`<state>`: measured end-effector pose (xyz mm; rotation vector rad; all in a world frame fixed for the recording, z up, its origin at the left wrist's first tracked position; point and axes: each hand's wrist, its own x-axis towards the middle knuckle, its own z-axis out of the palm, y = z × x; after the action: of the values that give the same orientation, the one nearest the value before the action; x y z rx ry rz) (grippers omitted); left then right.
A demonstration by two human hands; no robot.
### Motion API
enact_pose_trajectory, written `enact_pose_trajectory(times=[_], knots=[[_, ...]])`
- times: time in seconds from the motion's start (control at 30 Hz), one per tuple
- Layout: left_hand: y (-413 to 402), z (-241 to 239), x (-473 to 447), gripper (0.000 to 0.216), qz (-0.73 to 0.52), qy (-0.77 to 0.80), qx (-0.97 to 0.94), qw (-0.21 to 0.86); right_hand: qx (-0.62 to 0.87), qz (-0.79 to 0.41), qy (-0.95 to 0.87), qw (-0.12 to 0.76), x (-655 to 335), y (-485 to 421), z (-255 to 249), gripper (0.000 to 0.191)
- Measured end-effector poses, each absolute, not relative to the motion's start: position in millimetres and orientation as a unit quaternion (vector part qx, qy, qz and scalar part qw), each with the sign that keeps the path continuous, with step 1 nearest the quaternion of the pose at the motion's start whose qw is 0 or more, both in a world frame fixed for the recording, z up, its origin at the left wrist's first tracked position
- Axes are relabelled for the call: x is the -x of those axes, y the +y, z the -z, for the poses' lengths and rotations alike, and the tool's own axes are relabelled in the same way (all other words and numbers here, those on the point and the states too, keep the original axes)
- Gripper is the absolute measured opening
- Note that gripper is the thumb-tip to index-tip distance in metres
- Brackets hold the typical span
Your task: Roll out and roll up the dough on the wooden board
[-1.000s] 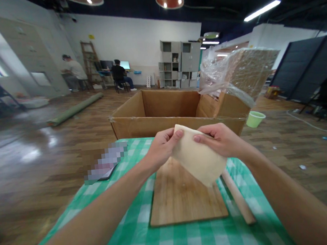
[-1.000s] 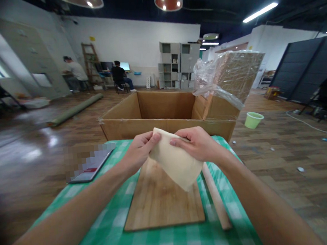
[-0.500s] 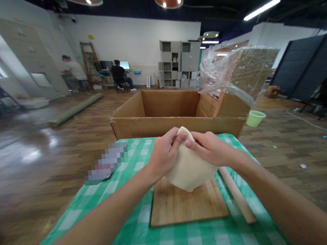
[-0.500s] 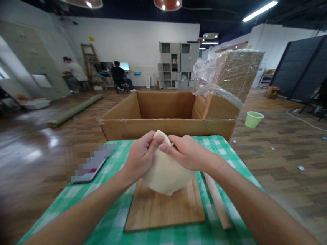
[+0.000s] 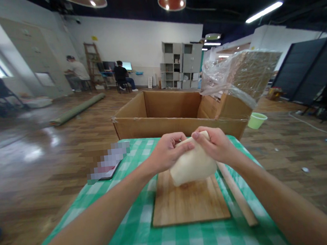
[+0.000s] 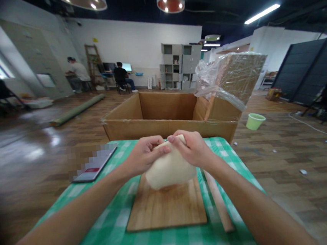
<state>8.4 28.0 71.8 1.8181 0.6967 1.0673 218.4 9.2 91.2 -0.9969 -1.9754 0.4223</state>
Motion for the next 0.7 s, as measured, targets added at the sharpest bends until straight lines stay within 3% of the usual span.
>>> enact_pose_trajectory(times=[0.27,0.47,0.53,0.7], knots=[[30.8,-74.7,-1.7,0.042,-0.403,0.302,-0.724,0.472,0.433,-0.181,-0.712,0.522,-216.4,16.4,-85.9,0.056],[37.6,-74.3,3.3,0.039,-0.442,0.326,-0.742,0.384,0.395,-0.194,-0.787,0.432,-227.5,15.6,-92.1,0.036],[38.9,-73.1,4.0,0.036,-0.462,0.315,-0.75,0.353,0.366,-0.191,-0.812,0.412,-229.8,16.1,-91.8,0.038],[38.0,-70.1,5.9,0.034,-0.494,0.302,-0.747,0.328,0.363,-0.195,-0.796,0.443,-227.9,16.6,-87.3,0.029]])
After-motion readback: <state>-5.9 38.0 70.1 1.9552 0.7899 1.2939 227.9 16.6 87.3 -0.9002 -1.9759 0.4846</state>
